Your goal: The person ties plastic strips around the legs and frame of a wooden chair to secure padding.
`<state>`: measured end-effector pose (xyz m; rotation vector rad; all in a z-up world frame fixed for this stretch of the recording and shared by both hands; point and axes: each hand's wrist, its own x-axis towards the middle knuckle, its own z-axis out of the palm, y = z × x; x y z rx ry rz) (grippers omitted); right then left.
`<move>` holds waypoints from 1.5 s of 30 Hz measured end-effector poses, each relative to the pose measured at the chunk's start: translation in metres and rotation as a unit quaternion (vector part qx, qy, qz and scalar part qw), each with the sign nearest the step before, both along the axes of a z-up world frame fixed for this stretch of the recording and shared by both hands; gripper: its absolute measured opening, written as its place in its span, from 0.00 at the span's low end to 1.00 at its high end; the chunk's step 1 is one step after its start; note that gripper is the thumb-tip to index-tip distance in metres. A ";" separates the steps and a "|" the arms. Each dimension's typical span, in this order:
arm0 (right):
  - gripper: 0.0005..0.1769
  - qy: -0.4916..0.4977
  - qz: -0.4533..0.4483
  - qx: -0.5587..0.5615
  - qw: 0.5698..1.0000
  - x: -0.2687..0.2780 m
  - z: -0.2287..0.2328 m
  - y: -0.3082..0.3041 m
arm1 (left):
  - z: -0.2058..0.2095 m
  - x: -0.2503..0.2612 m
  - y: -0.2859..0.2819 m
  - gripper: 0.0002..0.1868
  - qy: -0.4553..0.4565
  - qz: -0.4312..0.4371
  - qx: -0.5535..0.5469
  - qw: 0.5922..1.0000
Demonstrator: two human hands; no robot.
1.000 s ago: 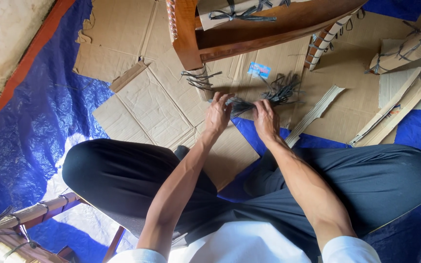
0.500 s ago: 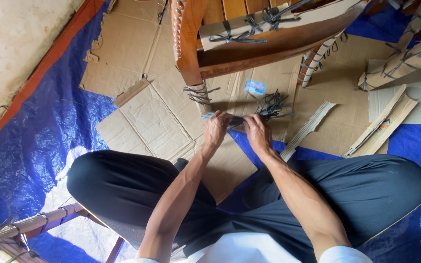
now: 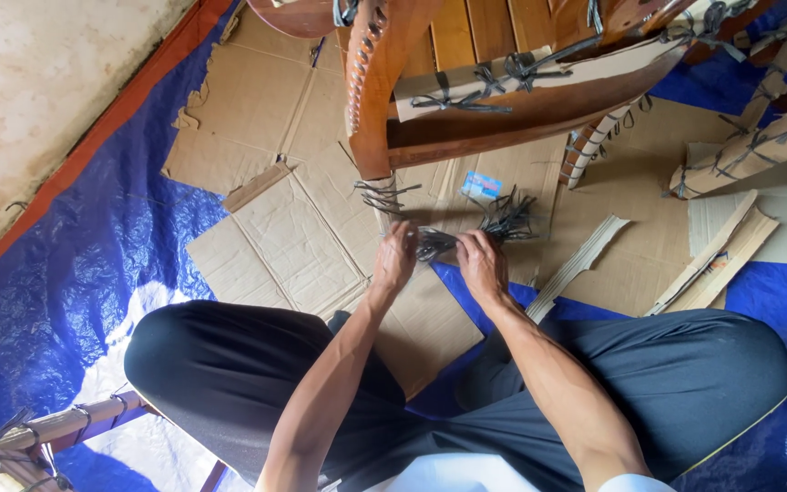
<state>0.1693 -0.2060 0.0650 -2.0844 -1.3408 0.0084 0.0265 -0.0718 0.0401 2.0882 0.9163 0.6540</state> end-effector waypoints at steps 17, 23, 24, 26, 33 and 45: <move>0.08 0.072 -0.064 0.039 0.995 0.000 -0.013 0.005 | -0.013 -0.005 0.001 0.13 -0.056 0.018 -0.093 0.994; 0.07 0.055 -0.062 0.045 0.996 -0.002 -0.010 0.003 | -0.006 -0.008 -0.002 0.07 -0.015 0.044 -0.086 0.995; 0.07 0.051 -0.063 0.047 0.996 -0.002 -0.008 0.003 | -0.003 -0.008 -0.003 0.06 -0.007 0.049 -0.071 0.996; 0.07 0.047 -0.062 0.049 0.996 -0.002 -0.009 0.003 | 0.011 -0.009 -0.003 0.06 -0.003 0.053 -0.068 0.996; 0.08 0.042 -0.055 0.064 0.996 0.001 -0.021 -0.001 | 0.011 -0.011 -0.004 0.06 -0.006 0.070 -0.022 0.997; 0.08 0.025 -0.092 0.037 0.995 0.014 -0.014 -0.005 | 0.016 -0.014 0.004 0.03 -0.016 0.131 0.079 0.988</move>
